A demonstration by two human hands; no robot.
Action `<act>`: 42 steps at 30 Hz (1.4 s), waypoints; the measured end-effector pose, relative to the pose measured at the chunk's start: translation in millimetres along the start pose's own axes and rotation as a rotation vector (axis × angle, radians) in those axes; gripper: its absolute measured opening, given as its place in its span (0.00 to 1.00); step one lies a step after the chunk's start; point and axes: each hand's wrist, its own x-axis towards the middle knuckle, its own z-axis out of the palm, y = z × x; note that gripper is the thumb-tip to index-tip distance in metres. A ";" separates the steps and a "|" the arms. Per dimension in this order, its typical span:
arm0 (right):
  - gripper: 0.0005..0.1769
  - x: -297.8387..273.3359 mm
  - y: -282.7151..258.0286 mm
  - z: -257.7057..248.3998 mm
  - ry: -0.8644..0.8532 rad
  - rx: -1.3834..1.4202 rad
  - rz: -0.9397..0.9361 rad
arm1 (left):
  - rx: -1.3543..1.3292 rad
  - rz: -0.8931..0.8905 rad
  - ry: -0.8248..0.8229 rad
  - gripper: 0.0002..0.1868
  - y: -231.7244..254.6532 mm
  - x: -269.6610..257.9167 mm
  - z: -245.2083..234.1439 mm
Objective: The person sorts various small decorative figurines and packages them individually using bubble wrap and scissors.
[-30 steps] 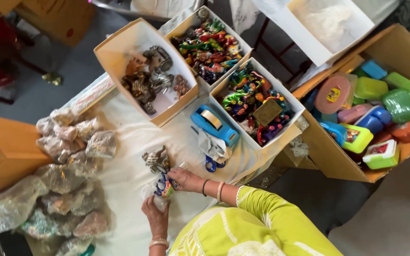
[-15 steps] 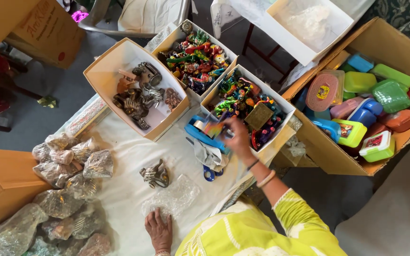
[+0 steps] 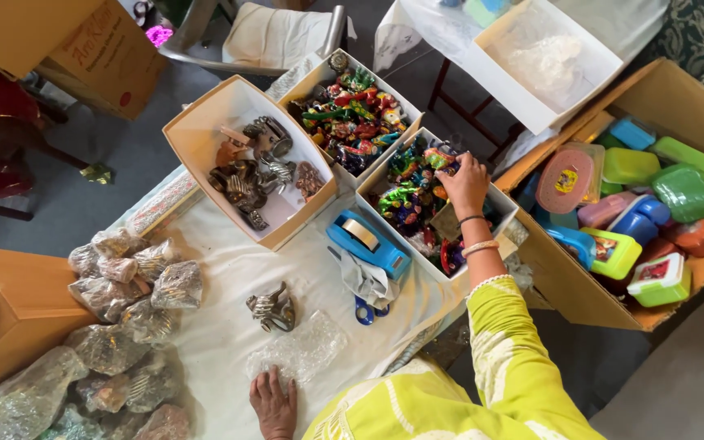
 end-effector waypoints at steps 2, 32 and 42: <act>0.29 1.1 -5.4 1.0 0.016 -0.097 0.010 | -0.014 0.028 0.021 0.32 -1.6 0.7 2.0; 0.10 143.5 -84.9 153.8 -0.092 -0.162 -0.226 | 0.064 0.307 0.310 0.28 -56.5 -5.3 72.5; 0.11 157.1 -89.5 139.3 -0.060 0.141 -0.164 | 0.092 0.362 0.328 0.26 -58.6 -3.2 75.7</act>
